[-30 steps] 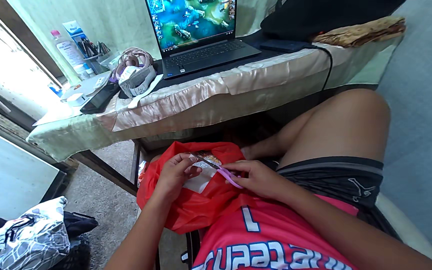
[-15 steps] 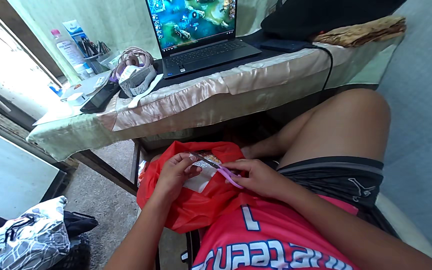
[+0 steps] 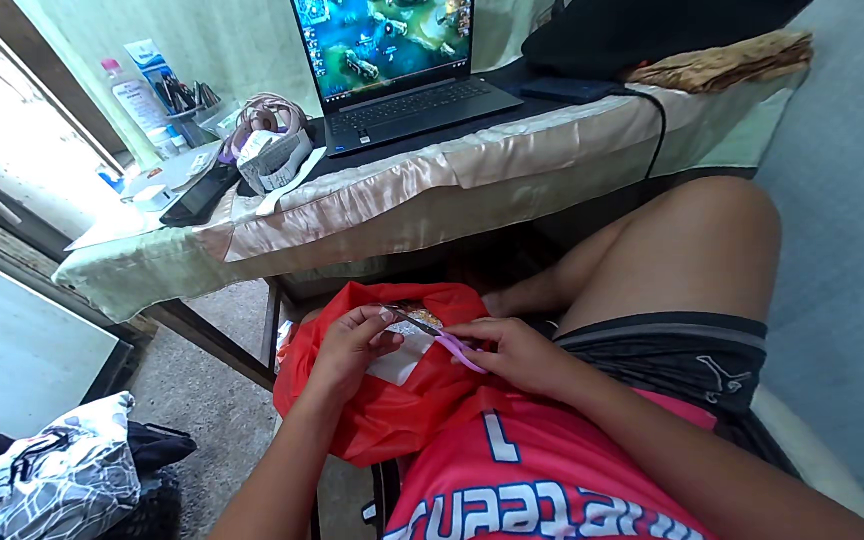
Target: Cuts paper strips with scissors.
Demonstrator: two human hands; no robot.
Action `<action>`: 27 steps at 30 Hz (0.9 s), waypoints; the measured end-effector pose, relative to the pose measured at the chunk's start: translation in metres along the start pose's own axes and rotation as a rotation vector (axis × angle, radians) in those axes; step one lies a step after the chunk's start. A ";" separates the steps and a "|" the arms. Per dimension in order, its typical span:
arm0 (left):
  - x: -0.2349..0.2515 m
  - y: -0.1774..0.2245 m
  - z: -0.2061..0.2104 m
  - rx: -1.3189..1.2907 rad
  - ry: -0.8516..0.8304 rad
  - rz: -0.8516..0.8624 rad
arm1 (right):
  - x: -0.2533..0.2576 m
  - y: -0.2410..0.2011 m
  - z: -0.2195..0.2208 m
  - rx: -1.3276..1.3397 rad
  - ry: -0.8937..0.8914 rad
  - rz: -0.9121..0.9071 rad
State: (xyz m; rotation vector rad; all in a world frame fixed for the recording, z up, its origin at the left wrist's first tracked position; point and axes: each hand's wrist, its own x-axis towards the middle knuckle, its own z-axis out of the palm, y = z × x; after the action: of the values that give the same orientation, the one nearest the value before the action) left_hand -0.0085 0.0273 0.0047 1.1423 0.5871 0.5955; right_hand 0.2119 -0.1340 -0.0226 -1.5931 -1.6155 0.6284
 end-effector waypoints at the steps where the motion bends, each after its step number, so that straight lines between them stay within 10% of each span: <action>1: 0.000 0.000 0.000 0.004 -0.002 0.004 | 0.000 0.000 0.000 0.019 -0.002 0.001; 27: 0.000 -0.004 0.007 -0.014 0.075 -0.029 | -0.001 -0.003 0.007 0.064 0.003 0.040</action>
State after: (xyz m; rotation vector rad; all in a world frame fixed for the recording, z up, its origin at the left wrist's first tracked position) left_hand -0.0029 0.0217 0.0026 1.1009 0.6613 0.6187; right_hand 0.2047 -0.1344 -0.0249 -1.5818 -1.5493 0.6921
